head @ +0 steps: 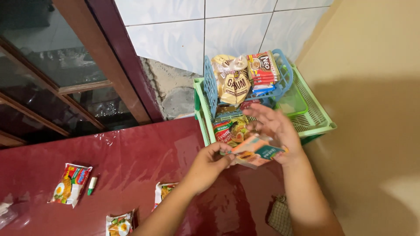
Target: Organize snacks, food packets, and containers into a multi-tier plastic rack.
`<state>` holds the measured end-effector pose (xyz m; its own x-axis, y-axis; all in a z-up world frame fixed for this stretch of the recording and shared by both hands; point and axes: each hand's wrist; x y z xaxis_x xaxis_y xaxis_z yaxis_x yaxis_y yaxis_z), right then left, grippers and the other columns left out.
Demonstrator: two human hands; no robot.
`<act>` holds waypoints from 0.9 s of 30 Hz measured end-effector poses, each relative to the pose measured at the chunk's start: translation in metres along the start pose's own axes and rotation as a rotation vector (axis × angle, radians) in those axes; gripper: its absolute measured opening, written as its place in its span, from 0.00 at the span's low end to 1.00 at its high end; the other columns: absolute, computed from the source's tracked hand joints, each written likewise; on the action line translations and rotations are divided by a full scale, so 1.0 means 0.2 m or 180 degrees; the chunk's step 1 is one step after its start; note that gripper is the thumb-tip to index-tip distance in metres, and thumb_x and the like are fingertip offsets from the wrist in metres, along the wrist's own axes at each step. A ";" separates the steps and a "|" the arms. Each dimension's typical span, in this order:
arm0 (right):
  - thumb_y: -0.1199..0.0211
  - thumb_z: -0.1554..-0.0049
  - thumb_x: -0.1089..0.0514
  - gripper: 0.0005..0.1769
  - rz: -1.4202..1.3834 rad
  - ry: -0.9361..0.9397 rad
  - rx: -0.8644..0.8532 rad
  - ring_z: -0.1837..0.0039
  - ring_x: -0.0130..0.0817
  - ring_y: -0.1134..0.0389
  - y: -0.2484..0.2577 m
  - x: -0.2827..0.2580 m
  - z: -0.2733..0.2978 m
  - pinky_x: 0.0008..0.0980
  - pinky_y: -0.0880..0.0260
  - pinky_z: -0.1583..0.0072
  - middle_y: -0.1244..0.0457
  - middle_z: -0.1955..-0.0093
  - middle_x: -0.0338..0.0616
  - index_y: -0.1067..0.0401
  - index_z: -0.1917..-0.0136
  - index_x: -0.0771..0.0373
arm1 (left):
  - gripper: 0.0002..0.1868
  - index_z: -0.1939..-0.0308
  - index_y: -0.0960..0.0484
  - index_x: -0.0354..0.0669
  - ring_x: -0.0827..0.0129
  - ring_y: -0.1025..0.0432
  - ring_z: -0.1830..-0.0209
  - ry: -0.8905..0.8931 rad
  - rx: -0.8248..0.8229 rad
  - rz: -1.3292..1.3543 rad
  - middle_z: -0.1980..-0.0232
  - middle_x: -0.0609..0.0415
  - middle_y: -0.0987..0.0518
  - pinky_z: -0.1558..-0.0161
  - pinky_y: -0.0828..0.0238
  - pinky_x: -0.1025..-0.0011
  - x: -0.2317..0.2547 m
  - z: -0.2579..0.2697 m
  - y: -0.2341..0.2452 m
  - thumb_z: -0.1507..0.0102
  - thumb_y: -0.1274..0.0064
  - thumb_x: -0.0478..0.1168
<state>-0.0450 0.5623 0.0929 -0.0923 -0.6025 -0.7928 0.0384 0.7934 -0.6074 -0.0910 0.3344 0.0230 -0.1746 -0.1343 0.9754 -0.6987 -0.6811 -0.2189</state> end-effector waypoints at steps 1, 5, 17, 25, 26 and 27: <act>0.50 0.36 0.42 0.31 0.0002 -0.0004 0.0005 0.44 0.42 0.36 0.00 0.01 0.04 0.44 0.34 0.41 0.37 0.33 0.55 0.30 0.32 0.66 | 0.07 0.52 0.21 0.36 0.77 0.31 0.63 0.0003 -0.0001 0.0006 0.60 0.57 0.22 0.60 0.33 0.76 -0.01 0.00 0.00 0.34 0.44 0.33; 0.49 0.39 0.39 0.34 0.0529 0.0078 -0.0233 0.35 0.40 0.33 0.20 0.13 0.11 0.45 0.32 0.35 0.36 0.34 0.52 0.32 0.33 0.67 | 0.06 0.53 0.21 0.38 0.78 0.24 0.60 0.0180 0.0456 0.0805 0.59 0.60 0.22 0.54 0.24 0.78 -0.07 -0.02 0.05 0.34 0.47 0.33; 0.35 0.41 0.64 0.10 0.3242 0.1156 0.0077 0.47 0.25 0.33 0.23 0.16 -0.29 0.29 0.33 0.43 0.31 0.49 0.38 0.23 0.46 0.68 | 0.14 0.45 0.22 0.37 0.75 0.26 0.52 -0.0388 0.1210 0.0076 0.52 0.57 0.20 0.46 0.30 0.75 -0.15 0.03 0.24 0.34 0.51 0.32; 0.34 0.40 0.58 0.10 0.3536 0.0427 0.0328 0.55 0.24 0.34 0.28 0.29 -0.46 0.28 0.32 0.49 0.30 0.58 0.38 0.23 0.49 0.67 | 0.12 0.47 0.20 0.38 0.73 0.26 0.53 0.0258 0.1270 0.0024 0.55 0.57 0.20 0.49 0.31 0.74 -0.09 0.16 0.30 0.33 0.51 0.36; 0.34 0.41 0.58 0.10 0.3300 0.0455 0.0398 0.54 0.22 0.32 0.28 0.30 -0.48 0.27 0.31 0.49 0.29 0.57 0.36 0.23 0.50 0.67 | 0.12 0.47 0.20 0.38 0.74 0.26 0.53 0.0314 0.1299 0.0000 0.55 0.57 0.20 0.49 0.31 0.75 -0.08 0.17 0.30 0.33 0.51 0.37; 0.34 0.42 0.58 0.09 0.3064 0.0481 0.0465 0.54 0.20 0.30 0.27 0.31 -0.49 0.25 0.31 0.48 0.28 0.57 0.34 0.23 0.52 0.66 | 0.12 0.47 0.20 0.39 0.75 0.26 0.52 0.0370 0.1327 -0.0024 0.55 0.57 0.20 0.48 0.31 0.75 -0.07 0.17 0.29 0.33 0.51 0.37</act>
<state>-0.1462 0.5768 0.0165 -0.0830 0.3206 -0.9436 0.2857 0.9148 0.2857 -0.1056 0.2715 -0.0029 -0.2641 -0.0624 0.9625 -0.3643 -0.9175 -0.1595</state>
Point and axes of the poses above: each hand's wrist, its own z-axis away from the middle knuckle, its own y-axis out of the back of the hand, x = y × z
